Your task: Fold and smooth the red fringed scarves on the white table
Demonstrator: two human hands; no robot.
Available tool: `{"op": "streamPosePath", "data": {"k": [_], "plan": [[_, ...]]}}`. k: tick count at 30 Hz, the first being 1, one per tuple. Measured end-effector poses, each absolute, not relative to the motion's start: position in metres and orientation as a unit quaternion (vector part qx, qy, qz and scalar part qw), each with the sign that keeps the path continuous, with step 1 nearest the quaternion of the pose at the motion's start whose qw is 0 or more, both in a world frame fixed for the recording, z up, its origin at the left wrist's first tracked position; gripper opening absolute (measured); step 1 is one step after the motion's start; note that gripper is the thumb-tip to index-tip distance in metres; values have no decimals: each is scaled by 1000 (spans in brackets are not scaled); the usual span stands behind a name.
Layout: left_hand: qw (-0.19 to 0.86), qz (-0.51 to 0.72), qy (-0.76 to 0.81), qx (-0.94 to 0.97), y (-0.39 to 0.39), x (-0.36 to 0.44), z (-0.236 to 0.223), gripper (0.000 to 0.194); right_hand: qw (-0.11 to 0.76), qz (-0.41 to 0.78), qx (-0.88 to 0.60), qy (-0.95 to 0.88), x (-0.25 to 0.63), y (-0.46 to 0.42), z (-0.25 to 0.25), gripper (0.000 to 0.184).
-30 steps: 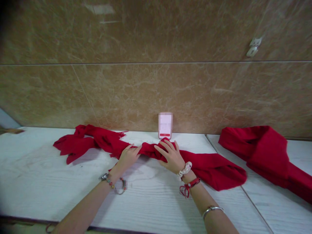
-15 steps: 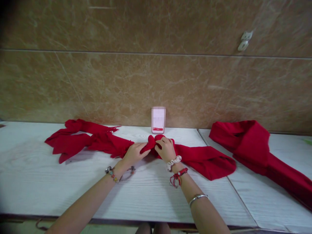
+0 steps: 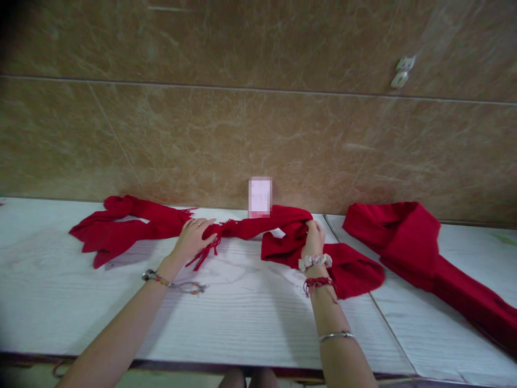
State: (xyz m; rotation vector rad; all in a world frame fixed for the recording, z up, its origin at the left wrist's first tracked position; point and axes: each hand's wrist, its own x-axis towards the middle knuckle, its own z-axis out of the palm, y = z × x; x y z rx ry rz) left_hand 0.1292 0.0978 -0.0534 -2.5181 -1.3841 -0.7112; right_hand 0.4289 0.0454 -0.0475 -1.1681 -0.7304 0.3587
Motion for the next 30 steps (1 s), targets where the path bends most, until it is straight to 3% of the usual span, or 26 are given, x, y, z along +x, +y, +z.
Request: {"op": "streamPosePath", "data": {"k": [3, 7, 12, 15, 19, 23, 27, 30], "plan": [[33, -195, -413, -889, 97, 138, -66, 47, 712, 73, -581, -387, 428, 40, -41, 12], [3, -126, -408, -904, 94, 148, -75, 53, 528, -98, -622, -570, 407, 30, -36, 27], [72, -139, -481, -863, 98, 144, -75, 47, 228, -110, -678, -690, 385, 24, -43, 48], [61, -138, -570, -808, 108, 127, -81, 41, 128, -92, -707, -689, 383, 22, -45, 49], [90, -216, -661, -713, 117, 103, -87, 35, 111, -81, -695, -706, 386, 22, -42, 25], [120, -277, -676, -672, 111, 110, -80, 40, 198, -64, -625, -752, 383, 24, -41, 21], [84, -291, -533, -790, 98, 140, -70, 46, 263, -40, -539, -799, 379, 22, -37, 27], [1, -207, -389, -898, 92, 153, -71, 42, 252, -85, -592, -760, 383, 16, -31, 36]]}}
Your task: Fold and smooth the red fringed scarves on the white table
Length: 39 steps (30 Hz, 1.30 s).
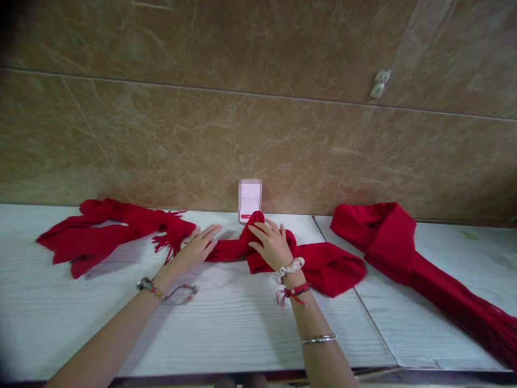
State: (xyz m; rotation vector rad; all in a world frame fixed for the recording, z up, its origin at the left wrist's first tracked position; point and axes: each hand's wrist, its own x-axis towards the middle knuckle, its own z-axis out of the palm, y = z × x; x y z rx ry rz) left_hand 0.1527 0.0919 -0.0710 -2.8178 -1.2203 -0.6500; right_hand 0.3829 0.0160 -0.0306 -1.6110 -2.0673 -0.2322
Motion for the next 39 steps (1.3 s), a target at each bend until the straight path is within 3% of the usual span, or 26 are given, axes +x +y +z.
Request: {"op": "streamPosePath", "data": {"k": [3, 5, 9, 13, 17, 21, 25, 29, 32, 35, 39], "plan": [[-56, -130, -333, -932, 89, 152, -72, 41, 212, -105, -730, -641, 395, 11, -28, 52], [-65, -121, -327, -935, 86, 149, -70, 43, 154, -57, -802, -574, 404, 10, -31, 58], [-58, -129, -305, -942, 83, 151, -65, 50, 89, 6, -798, -595, 415, 14, -42, 46], [-12, -175, -334, -926, 88, 152, -64, 38, 154, -16, -775, -613, 419, 20, -44, 51], [48, -297, -442, -845, 96, 141, -64, 42, 298, 50, -726, -618, 426, 23, -40, 57], [25, -335, -470, -816, 97, 134, -62, 46, 384, 113, -660, -636, 427, 23, -37, 74], [-14, -275, -322, -906, 82, 144, -54, 48, 385, -4, -640, -665, 410, 21, -36, 58], [-48, -245, -220, -943, 65, 158, -48, 44, 273, -35, -624, -731, 389, 19, -38, 39], [-28, -240, -219, -946, 63, 166, -52, 35, 216, -25, -607, -764, 379, 18, -41, 43], [1, -234, -205, -950, 65, 170, -59, 20, 226, -41, -574, -786, 373, 17, -42, 53], [30, -255, -179, -950, 65, 171, -62, 13, 192, -58, -553, -809, 368, 17, -44, 32]]}}
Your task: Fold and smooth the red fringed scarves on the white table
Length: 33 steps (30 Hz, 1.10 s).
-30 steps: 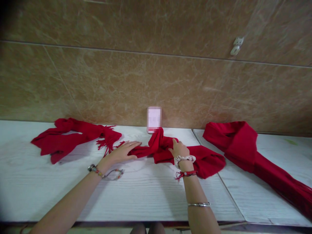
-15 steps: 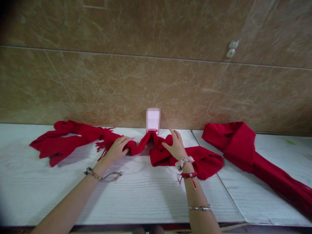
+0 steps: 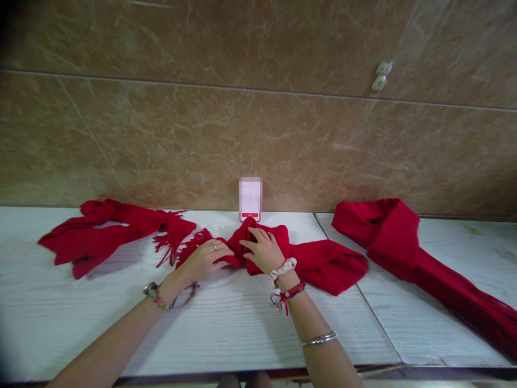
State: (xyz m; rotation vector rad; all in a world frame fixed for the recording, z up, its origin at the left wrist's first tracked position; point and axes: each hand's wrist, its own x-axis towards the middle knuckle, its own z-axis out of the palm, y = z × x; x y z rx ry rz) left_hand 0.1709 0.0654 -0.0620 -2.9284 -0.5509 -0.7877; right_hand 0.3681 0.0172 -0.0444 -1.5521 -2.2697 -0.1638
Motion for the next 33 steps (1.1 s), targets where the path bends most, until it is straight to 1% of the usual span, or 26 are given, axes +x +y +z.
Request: {"op": "streamPosePath", "data": {"k": [2, 5, 10, 14, 17, 20, 23, 28, 30, 33], "plan": [[42, -279, -175, -943, 64, 170, -61, 13, 176, -59, -562, -806, 367, 18, -46, 18], [55, -299, -185, -935, 64, 167, -59, 16, 176, -63, -565, -804, 368, 20, -46, 12], [54, -307, -251, -916, 73, 160, -58, 21, 222, -91, -569, -787, 374, 21, -43, 18], [-28, -301, -286, -909, 72, 161, -54, 21, 273, -59, -561, -779, 374, 19, -40, 16], [-109, -274, -258, -920, 66, 164, -52, 14, 253, -46, -516, -817, 370, 18, -43, 19], [-164, -254, -245, -921, 62, 166, -50, 13, 221, -43, -506, -832, 367, 18, -47, 11], [-195, -257, -272, -907, 62, 163, -44, 13, 241, -50, -495, -833, 368, 19, -47, 9], [-208, -301, -329, -871, 68, 153, -36, 15, 299, -111, -472, -822, 379, 16, -37, 9], [-196, -318, -340, -863, 70, 150, -36, 15, 320, -147, -495, -795, 386, 15, -35, 11], [-183, -328, -337, -863, 72, 149, -40, 16, 321, -171, -542, -758, 394, 15, -37, 20]]}}
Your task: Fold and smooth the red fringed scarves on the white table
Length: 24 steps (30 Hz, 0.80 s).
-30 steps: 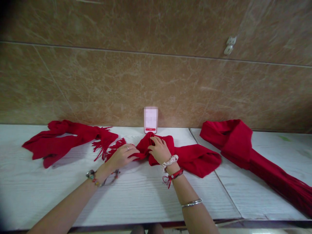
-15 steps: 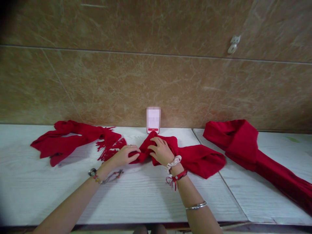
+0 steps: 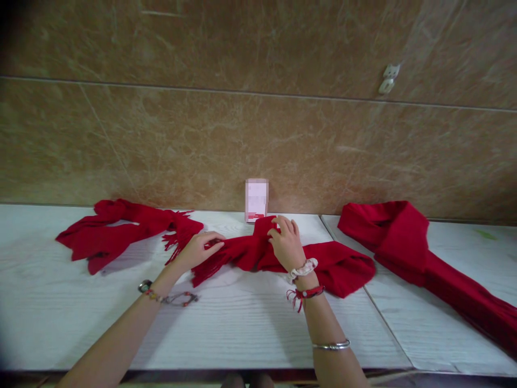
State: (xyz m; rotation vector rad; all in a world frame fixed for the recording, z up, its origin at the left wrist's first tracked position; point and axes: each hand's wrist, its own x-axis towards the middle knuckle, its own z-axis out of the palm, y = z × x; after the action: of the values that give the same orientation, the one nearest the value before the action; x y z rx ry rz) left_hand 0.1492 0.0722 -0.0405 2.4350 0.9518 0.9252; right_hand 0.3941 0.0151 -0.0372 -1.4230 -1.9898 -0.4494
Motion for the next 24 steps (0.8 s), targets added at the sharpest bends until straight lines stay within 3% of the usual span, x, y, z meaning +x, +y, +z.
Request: {"op": "streamPosePath", "data": {"k": [4, 10, 14, 20, 24], "plan": [[197, 314, 323, 871, 72, 154, -47, 15, 345, -139, -498, -783, 391, 12, -36, 32], [252, 335, 343, 840, 71, 157, -45, 18, 325, -82, -399, -854, 366, 5, -34, 11], [261, 347, 372, 820, 73, 158, -43, 20, 301, -62, -421, -853, 360, 5, -36, 15], [158, 295, 635, 697, 97, 126, -39, 23, 305, 70, -411, -857, 375, -1, -22, 11], [116, 253, 737, 616, 107, 91, -36, 24, 229, 214, -370, -874, 397, -2, -15, 9]]}}
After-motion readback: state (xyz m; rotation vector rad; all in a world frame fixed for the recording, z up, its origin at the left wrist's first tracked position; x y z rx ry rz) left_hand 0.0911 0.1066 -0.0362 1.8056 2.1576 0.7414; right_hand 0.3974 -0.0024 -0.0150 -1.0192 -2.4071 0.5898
